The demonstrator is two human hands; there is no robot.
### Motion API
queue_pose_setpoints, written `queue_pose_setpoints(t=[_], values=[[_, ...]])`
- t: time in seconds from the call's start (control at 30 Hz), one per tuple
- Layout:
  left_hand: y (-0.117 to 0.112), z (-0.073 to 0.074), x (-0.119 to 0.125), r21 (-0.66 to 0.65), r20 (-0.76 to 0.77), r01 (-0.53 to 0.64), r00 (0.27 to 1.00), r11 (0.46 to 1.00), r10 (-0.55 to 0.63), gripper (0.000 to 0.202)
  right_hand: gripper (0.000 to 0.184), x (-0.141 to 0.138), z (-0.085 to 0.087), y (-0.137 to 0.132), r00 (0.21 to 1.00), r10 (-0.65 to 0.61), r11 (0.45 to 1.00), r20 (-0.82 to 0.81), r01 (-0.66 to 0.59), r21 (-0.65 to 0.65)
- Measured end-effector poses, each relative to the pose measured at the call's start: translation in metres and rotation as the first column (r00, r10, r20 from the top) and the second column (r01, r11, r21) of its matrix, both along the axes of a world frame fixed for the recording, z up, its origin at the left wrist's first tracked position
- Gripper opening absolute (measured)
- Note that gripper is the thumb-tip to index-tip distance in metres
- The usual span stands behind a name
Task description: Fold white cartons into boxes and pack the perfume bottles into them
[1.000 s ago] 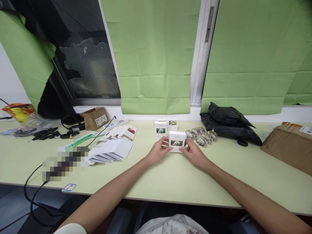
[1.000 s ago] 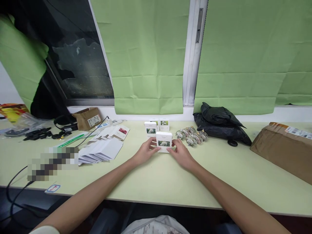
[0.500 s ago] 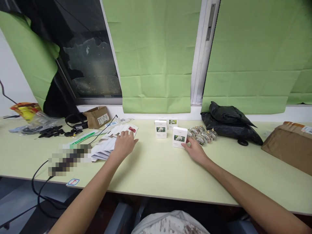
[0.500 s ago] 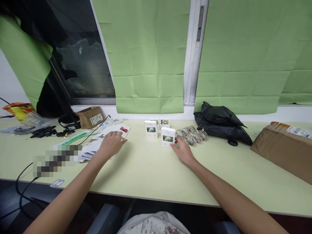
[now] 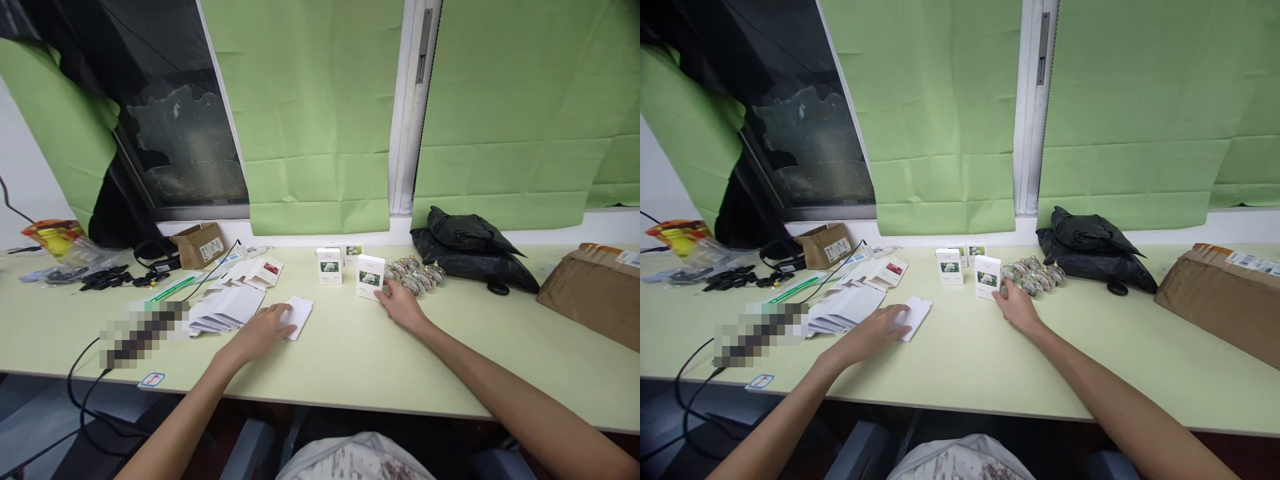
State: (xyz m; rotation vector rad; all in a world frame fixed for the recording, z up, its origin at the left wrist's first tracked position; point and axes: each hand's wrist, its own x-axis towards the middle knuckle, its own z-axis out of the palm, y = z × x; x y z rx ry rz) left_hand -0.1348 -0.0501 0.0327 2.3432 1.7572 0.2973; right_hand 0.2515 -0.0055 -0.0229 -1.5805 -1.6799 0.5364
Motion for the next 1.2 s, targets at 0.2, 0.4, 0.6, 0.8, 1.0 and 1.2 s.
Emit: queue_pose_setpoints(t=[0.2, 0.4, 0.6, 0.8, 1.0, 1.2], values=[[-0.002, 0.0, 0.038, 0.002, 0.111, 0.046, 0.993, 0.999, -0.046, 0.061, 0.035, 0.002, 0.001, -0.005, 0.998, 0.023, 0.997, -0.067, -0.027, -0.07], [0.025, -0.008, 0.063, 0.065, 0.077, 0.064, 0.995, 0.996, -0.069, 0.067, 0.034, 0.003, 0.011, -0.02, 1.0, -0.004, 0.982, -0.012, 0.001, -0.187], [0.058, -0.005, 0.083, 0.026, 0.338, 0.175, 0.925, 0.984, -0.173, 0.054, 0.036, -0.013, 0.013, -0.035, 0.948, 0.087, 0.985, 0.306, -0.128, 0.115], [0.062, -0.01, 0.111, 0.154, 0.713, 0.148, 0.668, 0.977, -0.214, 0.049, 0.043, -0.02, 0.014, -0.041, 0.926, 0.377, 0.925, -0.004, -0.377, 0.038], [0.043, -0.029, 0.127, 0.153, 0.822, 0.199, 0.519, 0.968, -0.237, 0.048, 0.037, -0.023, 0.011, -0.043, 0.893, 0.436, 0.899, -0.115, -0.426, 0.099], [0.032, -0.025, 0.129, 0.163, 0.847, 0.246, 0.461, 0.956, -0.263, 0.049, 0.034, -0.021, 0.008, -0.043, 0.897, 0.404, 0.915, -0.178, -0.396, 0.077]])
